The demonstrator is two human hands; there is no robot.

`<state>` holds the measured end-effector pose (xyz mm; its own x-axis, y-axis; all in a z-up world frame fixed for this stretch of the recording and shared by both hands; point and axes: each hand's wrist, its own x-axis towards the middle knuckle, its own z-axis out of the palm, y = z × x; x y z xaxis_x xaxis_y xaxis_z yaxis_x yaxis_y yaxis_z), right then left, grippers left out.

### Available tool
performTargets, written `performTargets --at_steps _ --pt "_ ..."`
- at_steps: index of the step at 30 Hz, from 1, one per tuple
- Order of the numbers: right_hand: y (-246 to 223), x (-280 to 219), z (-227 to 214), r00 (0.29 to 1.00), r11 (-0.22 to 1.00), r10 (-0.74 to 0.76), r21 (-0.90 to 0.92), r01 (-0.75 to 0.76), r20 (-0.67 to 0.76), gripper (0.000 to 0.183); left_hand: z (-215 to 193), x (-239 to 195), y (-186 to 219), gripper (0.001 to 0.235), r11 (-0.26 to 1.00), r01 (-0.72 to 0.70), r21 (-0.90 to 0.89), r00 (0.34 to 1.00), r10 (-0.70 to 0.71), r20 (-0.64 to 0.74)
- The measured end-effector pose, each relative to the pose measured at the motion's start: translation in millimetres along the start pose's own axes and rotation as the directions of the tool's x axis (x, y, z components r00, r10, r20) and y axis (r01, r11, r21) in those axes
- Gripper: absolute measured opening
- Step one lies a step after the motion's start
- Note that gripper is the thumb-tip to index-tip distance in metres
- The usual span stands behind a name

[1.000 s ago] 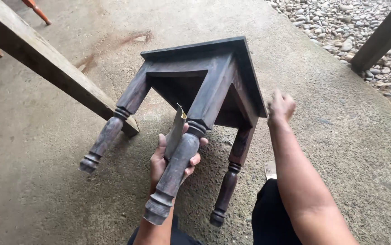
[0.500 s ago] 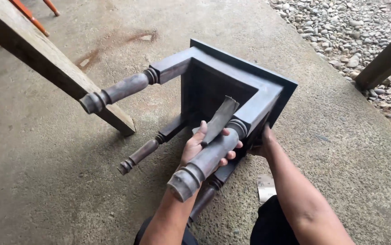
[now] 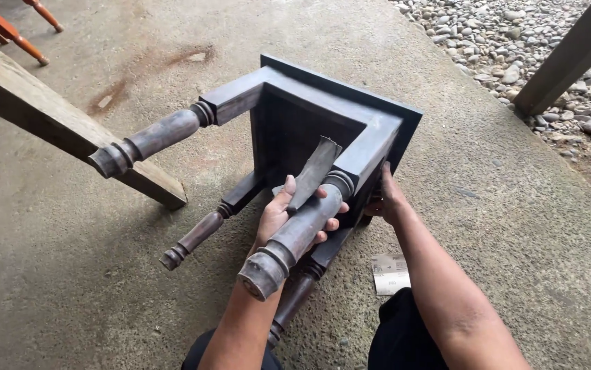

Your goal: The person sands the legs and frame of a small wooden stool using a piece of sandpaper. They work on each leg individually and then sand the top frame, occasionally rotating the stool to access different sides.

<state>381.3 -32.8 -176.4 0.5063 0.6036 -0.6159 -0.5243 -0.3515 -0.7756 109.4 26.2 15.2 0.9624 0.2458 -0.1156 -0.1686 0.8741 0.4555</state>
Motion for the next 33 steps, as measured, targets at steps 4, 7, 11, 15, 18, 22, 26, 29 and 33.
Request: performTargets --at_steps 4,7,11,15,18,22,26,29,33 --pt "-23 -28 5 0.998 0.992 0.040 -0.117 -0.046 -0.047 0.095 -6 1 -3 0.066 0.993 -0.043 0.107 0.998 0.047 -0.038" --pt "-28 -40 8 0.984 0.975 0.055 -0.204 -0.089 -0.169 0.097 -14 5 -5 0.068 0.996 -0.034 0.085 0.999 0.037 -0.032" --pt "-58 -97 36 0.974 0.915 -0.057 0.402 -0.037 0.218 0.090 -5 22 -3 0.072 0.996 0.078 -0.049 0.996 -0.076 0.042" --pt "-89 -171 77 0.949 0.649 -0.238 0.761 -0.002 0.205 0.083 -23 41 -12 0.078 0.994 0.060 0.090 0.994 -0.052 -0.092" --pt "-69 -119 70 0.968 0.599 -0.225 0.800 0.046 0.113 0.076 4 6 13 0.068 0.646 -0.064 0.760 0.841 0.445 -0.308" --pt "-60 -121 78 0.959 0.673 -0.243 0.737 0.059 0.145 0.065 28 -63 107 0.040 -0.500 0.022 0.866 0.344 0.817 0.462" --pt "-63 -122 78 0.968 0.696 -0.226 0.714 0.083 0.108 0.068 2 -123 214 0.049 -0.425 0.426 0.799 0.214 0.905 0.367" --pt "-76 -116 76 0.971 0.693 -0.218 0.716 0.080 0.103 0.068 -59 -147 259 0.059 0.150 0.191 0.970 0.267 0.943 -0.199" --pt "-82 -106 71 0.971 0.673 -0.231 0.731 0.111 0.065 0.067 -53 -132 238 0.070 0.481 -0.611 0.629 0.593 0.804 -0.039"
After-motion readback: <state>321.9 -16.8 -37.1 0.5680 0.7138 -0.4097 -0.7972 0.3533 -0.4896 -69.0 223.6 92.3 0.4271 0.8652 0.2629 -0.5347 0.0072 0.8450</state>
